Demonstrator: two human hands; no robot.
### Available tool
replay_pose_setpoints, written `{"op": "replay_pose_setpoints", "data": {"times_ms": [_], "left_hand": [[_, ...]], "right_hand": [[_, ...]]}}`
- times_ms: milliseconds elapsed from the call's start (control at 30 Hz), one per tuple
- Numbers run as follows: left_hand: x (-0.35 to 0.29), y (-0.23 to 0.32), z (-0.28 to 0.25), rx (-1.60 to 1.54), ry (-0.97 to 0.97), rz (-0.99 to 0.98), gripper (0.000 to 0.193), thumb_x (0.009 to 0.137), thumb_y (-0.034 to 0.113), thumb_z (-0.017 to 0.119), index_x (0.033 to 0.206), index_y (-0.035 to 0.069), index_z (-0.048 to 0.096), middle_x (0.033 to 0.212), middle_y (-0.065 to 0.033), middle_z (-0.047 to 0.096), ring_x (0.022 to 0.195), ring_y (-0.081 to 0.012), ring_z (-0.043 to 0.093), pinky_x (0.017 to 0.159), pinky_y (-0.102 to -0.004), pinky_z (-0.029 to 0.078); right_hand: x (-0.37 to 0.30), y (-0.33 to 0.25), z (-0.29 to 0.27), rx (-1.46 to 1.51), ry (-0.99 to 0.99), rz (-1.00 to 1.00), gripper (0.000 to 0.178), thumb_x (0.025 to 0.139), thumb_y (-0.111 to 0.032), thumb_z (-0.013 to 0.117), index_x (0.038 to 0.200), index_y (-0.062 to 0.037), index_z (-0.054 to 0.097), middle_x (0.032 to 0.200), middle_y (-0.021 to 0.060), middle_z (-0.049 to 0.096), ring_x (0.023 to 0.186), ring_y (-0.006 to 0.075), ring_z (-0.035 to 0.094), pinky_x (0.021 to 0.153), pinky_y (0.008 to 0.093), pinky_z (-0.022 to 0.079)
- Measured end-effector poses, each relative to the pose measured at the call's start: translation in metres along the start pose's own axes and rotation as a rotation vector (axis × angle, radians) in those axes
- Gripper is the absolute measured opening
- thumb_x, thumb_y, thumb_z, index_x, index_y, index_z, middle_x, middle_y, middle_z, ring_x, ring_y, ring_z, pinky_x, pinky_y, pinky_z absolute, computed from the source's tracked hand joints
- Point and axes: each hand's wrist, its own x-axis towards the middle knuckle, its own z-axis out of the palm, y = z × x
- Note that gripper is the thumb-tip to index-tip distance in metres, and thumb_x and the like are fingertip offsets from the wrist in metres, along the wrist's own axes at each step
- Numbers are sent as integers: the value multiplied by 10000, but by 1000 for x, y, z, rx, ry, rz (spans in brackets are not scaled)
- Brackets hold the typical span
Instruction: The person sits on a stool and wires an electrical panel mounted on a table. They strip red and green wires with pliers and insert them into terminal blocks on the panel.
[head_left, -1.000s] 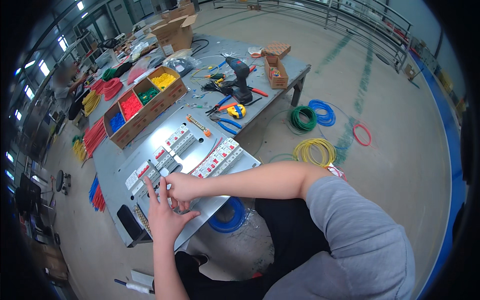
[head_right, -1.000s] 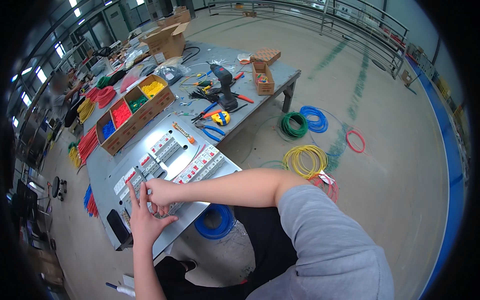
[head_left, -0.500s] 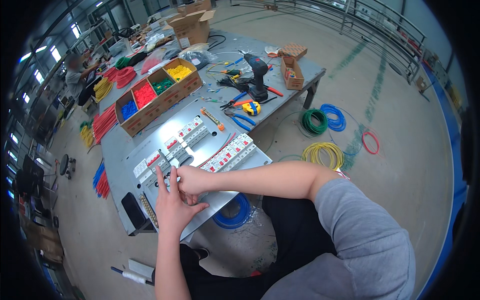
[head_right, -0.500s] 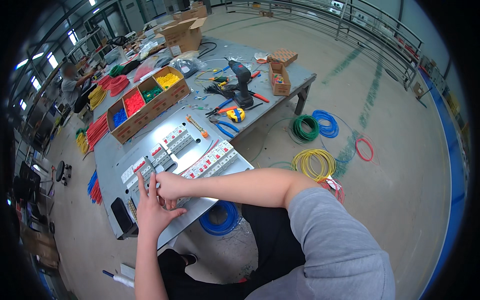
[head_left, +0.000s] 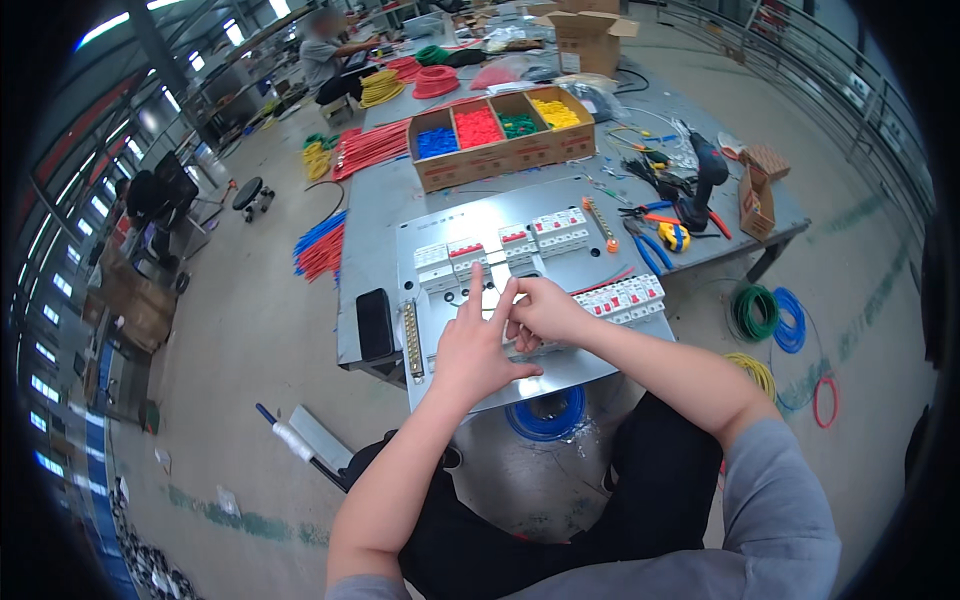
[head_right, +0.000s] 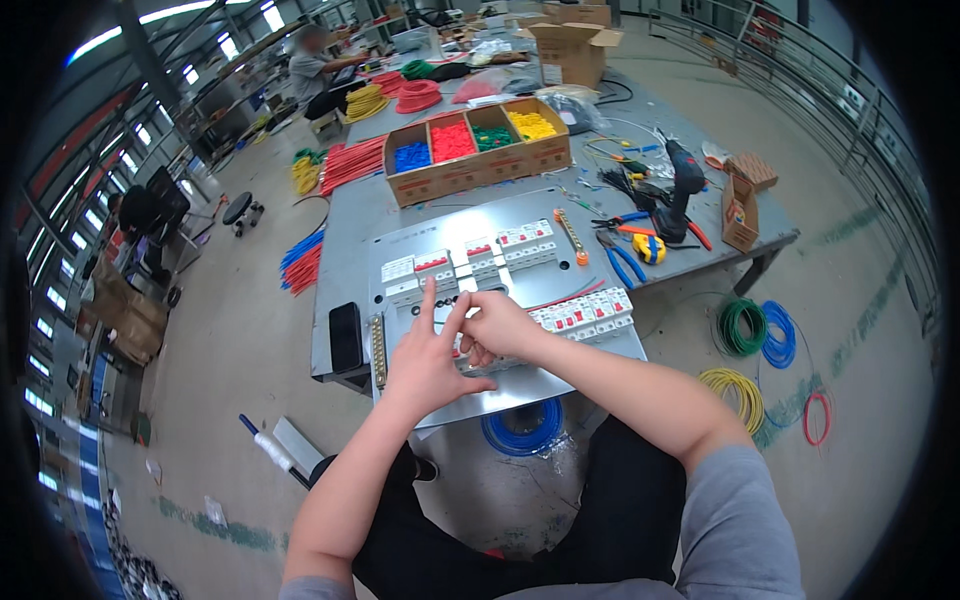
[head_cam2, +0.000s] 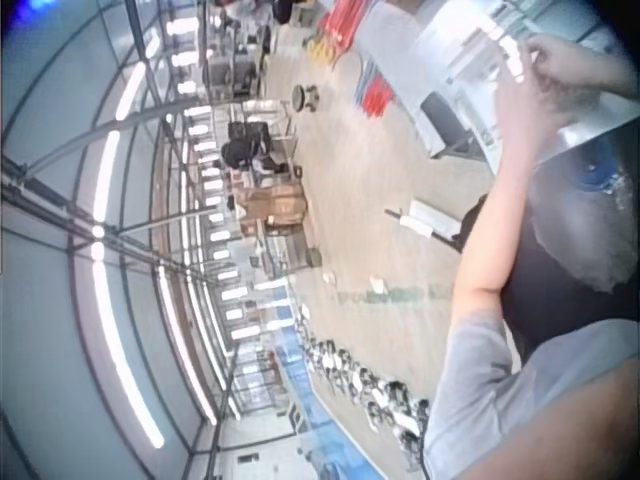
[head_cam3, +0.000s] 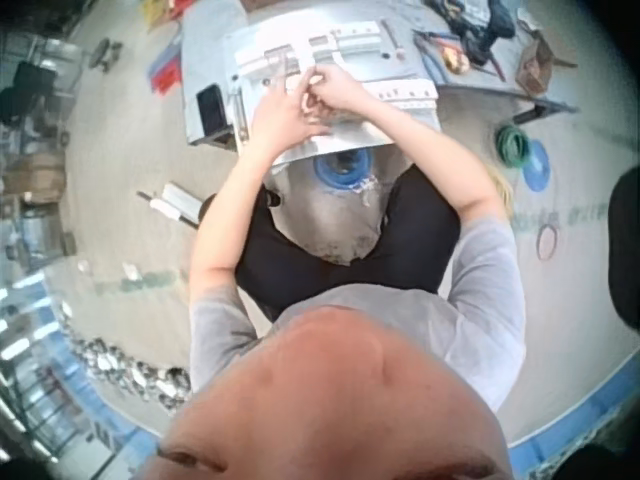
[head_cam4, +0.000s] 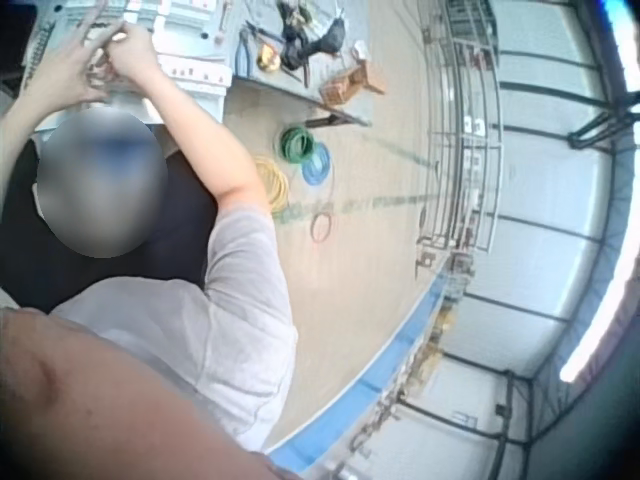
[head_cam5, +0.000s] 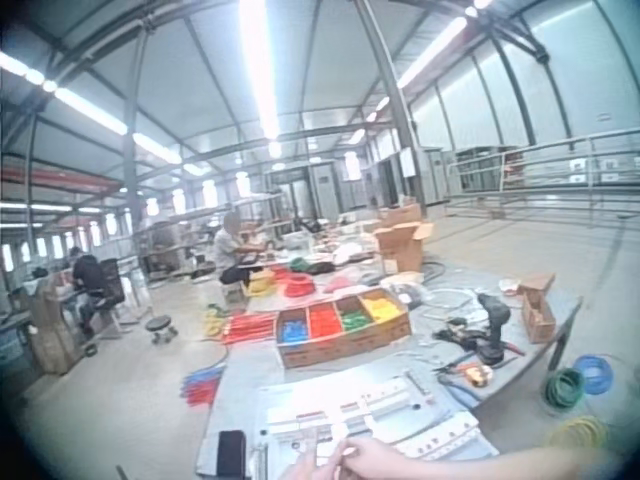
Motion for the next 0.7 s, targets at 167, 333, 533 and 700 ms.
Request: {"op": "replay_pose_setpoints", "data": {"times_ms": [167, 333, 533, 700], "left_hand": [[-3, -4, -3, 34, -55, -43, 1338, 572, 597, 981, 1681, 264, 312, 1733, -300, 114, 1203, -409, 671, 991, -465, 567], [-4, -6, 0, 26, -41, -26, 1347, 573, 617, 973, 1685, 267, 300, 1729, -309, 114, 1181, -407, 683, 974, -463, 575], [-6, -5, -3, 14, -80, -44, 1351, 571, 625, 973, 1685, 268, 298, 1732, -309, 101, 1141, -410, 699, 955, -456, 584], [-7, -6, -2, 7, -82, -44, 1362, 565, 633, 974, 1688, 271, 293, 1736, -308, 88, 1138, -400, 704, 951, -453, 585]], "right_hand": [[2, 0, 5, -32, -15, -13, 209, 1078, -161, 587, 1195, 10, 567, 829, 137, 726, 606, 214, 725, 513, 335, 593], [2, -1, 5, -39, -33, -19, 201, 1088, -153, 561, 1198, 16, 559, 815, 131, 721, 602, 212, 724, 511, 334, 593], [0, -1, 8, 11, -41, 1, 196, 1095, -145, 566, 1188, 28, 556, 797, 127, 716, 583, 212, 717, 498, 340, 590], [1, 1, 9, 5, -41, -10, 183, 1096, -139, 566, 1176, 26, 560, 788, 129, 719, 575, 210, 715, 498, 340, 591]]}}
